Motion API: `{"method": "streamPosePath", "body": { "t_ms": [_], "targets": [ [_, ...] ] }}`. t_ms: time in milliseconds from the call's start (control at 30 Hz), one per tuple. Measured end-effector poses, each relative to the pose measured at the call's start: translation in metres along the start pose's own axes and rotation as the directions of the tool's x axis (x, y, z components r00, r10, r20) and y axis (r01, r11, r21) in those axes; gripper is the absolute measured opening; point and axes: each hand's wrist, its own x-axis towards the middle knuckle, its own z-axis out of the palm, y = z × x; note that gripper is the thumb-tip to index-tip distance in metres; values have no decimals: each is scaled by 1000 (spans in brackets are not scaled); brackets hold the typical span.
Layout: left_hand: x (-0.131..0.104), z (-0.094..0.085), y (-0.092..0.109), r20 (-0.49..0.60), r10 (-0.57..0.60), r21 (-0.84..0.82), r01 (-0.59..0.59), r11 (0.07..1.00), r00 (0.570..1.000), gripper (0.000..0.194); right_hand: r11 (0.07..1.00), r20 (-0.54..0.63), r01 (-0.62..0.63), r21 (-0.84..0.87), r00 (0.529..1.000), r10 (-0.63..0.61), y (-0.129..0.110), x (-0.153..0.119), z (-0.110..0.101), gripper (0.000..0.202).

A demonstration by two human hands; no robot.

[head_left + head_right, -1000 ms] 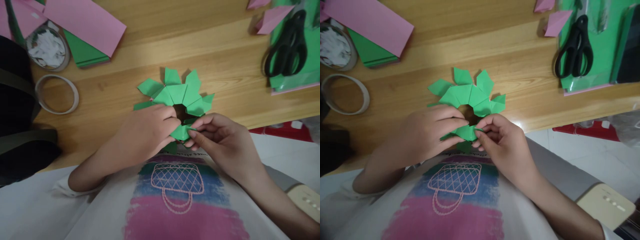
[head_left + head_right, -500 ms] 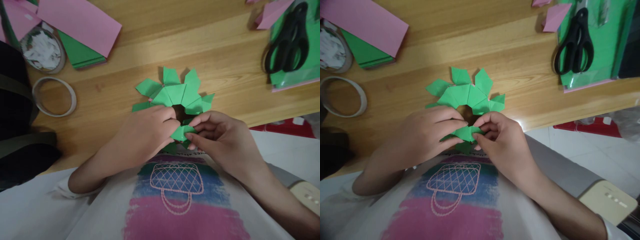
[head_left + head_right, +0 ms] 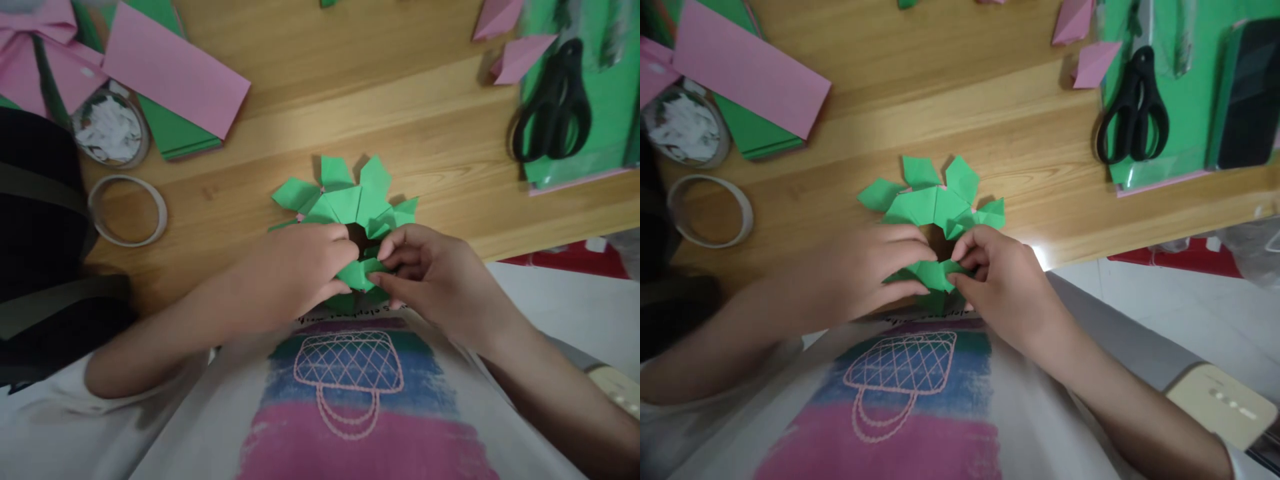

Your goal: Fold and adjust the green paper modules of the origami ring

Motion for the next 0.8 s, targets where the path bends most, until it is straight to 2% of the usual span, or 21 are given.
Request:
{"method": "streamPosePath", "body": {
  "t_ms": [100,167,233,400,500,633,733,800],
  "targets": [
    [20,-20,2,203,-91,-19,96,995,975,5,992,41,58,-107,998,-54,-3,6,-6,16],
    [34,-31,6,376,-192,-23,217,976,906,17,987,82,76,-142,995,-64,-6,11,-9,18],
    [43,-37,10,431,-217,-24,251,968,876,24,986,134,97,-136,988,-78,-9,17,-12,19],
    [48,-35,13,389,-270,-84,325,942,881,30,982,171,164,-92,974,-147,-12,24,-17,17],
    [50,-32,6,427,-287,-211,403,890,857,22,977,169,186,-101,971,-167,-13,26,-20,19],
    [52,-35,1,454,-245,-348,423,837,857,24,958,158,236,-163,965,-211,-14,29,-23,21],
    [50,-40,2,449,-214,-264,357,896,867,21,948,146,256,-189,962,-231,-14,31,-25,21],
    [45,-39,2,384,-152,-99,205,974,911,13,946,137,268,-184,960,-246,-13,32,-25,20]
  ]
}}
